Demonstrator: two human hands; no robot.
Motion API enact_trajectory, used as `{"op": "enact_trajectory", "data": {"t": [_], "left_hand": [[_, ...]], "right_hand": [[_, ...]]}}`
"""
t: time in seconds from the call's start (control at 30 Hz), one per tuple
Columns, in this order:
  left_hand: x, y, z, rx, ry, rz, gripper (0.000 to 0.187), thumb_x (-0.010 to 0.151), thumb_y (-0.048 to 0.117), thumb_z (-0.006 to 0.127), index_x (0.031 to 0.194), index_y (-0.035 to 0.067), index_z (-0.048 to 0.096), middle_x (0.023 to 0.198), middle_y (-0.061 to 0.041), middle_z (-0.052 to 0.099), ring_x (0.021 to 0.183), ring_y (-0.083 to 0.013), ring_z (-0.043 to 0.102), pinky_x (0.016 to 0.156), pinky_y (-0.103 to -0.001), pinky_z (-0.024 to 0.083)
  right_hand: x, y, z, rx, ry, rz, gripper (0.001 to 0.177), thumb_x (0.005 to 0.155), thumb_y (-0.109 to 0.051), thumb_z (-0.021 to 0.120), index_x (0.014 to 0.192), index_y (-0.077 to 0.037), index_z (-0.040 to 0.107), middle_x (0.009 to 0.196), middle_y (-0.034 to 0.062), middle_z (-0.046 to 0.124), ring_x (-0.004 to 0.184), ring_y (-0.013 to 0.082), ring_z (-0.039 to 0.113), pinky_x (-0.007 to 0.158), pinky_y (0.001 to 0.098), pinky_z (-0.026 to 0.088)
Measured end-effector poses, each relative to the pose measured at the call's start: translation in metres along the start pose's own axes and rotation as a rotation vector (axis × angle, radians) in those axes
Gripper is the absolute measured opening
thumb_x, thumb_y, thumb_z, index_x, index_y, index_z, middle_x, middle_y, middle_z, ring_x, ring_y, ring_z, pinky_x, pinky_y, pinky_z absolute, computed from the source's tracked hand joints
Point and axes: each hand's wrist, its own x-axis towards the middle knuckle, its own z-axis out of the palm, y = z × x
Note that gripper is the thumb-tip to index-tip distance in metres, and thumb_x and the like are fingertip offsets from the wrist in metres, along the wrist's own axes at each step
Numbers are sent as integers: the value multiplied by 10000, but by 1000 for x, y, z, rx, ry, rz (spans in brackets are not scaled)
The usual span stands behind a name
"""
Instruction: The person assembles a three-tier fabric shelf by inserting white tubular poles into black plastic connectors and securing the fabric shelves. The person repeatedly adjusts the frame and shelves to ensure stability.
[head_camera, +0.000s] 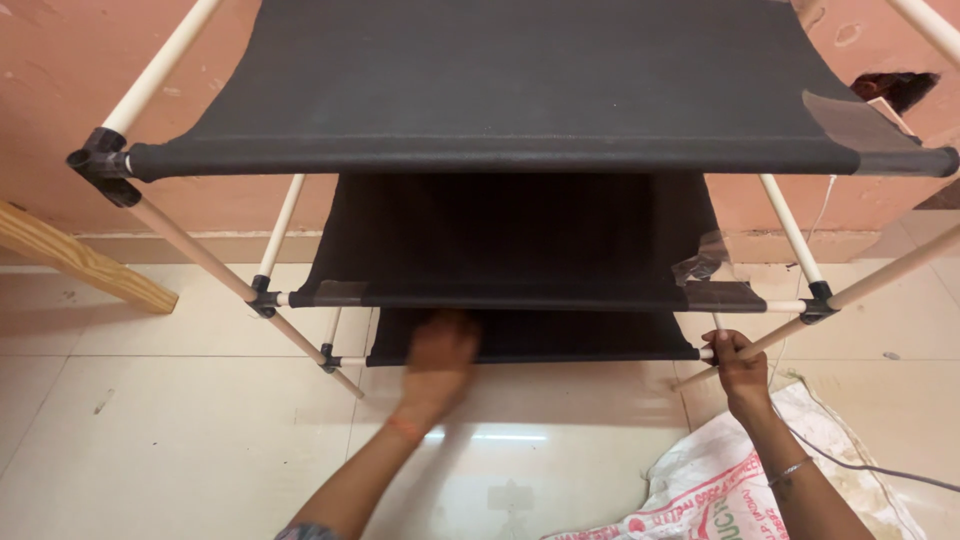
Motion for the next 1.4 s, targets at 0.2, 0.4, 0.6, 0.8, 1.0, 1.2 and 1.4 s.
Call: {"op": "enact_trajectory", "data": {"t": [0.2,0.4,0.6,0.8,1.0,1.2,1.4], "left_hand": [[57,121,81,-344,-40,369,291,908,87,536,1151,13,678,1314,-192,628,1197,-371,592,1030,-472,451],[110,218,123,-402,-151,426,298,920,125,538,1195,75,642,1301,-98,658,1231,-272,594,1076,-415,432],[135,258,135,-336,-199,350,340,909,134,577,1246,104,616,1045,-60,730,1117,-250,615,1064,-439,398],[136,270,132,-366,-358,211,179,942,122,607,1076,100,724,1083,-83,739,1170,-225,617,1112,-408,381],[136,272,122,-488,-374,100,176,864,113,658,1016,72,736,1069,-102,721,1167,-250,579,1070,-433,349],[142,276,117,-529,-442,60,286,824,6,646,1060,116,763,1062,-84,747,1186,-247,579,1065,-419,358],[140,277,121,-534,-441,59,275,817,16,659,1044,127,770,1049,-64,746,1178,-233,576,1051,-415,347]], "right_hand": [[0,4,-4,-17,-5,-34,318,1092,-319,582,1011,-34,698,847,28,646,779,109,585,722,276,492],[3,4,-3,-28,17,2,293,1083,-307,585,996,-51,697,845,16,640,783,107,582,713,285,486],[2,0,-3,-31,9,3,289,1077,-296,582,979,-43,680,823,13,644,770,112,583,701,292,483],[4,3,-4,-10,5,-6,289,1081,-288,583,984,-39,693,826,8,631,773,105,556,702,280,467],[6,0,-4,-25,-2,33,313,1089,-302,570,993,-37,707,810,13,604,766,108,540,700,278,464],[4,-4,-2,-21,0,23,304,1077,-292,559,993,-36,700,823,4,652,788,102,565,704,273,456],[4,-3,-1,22,20,54,305,1087,-289,556,999,-34,700,797,6,616,768,100,535,693,274,436]]}}
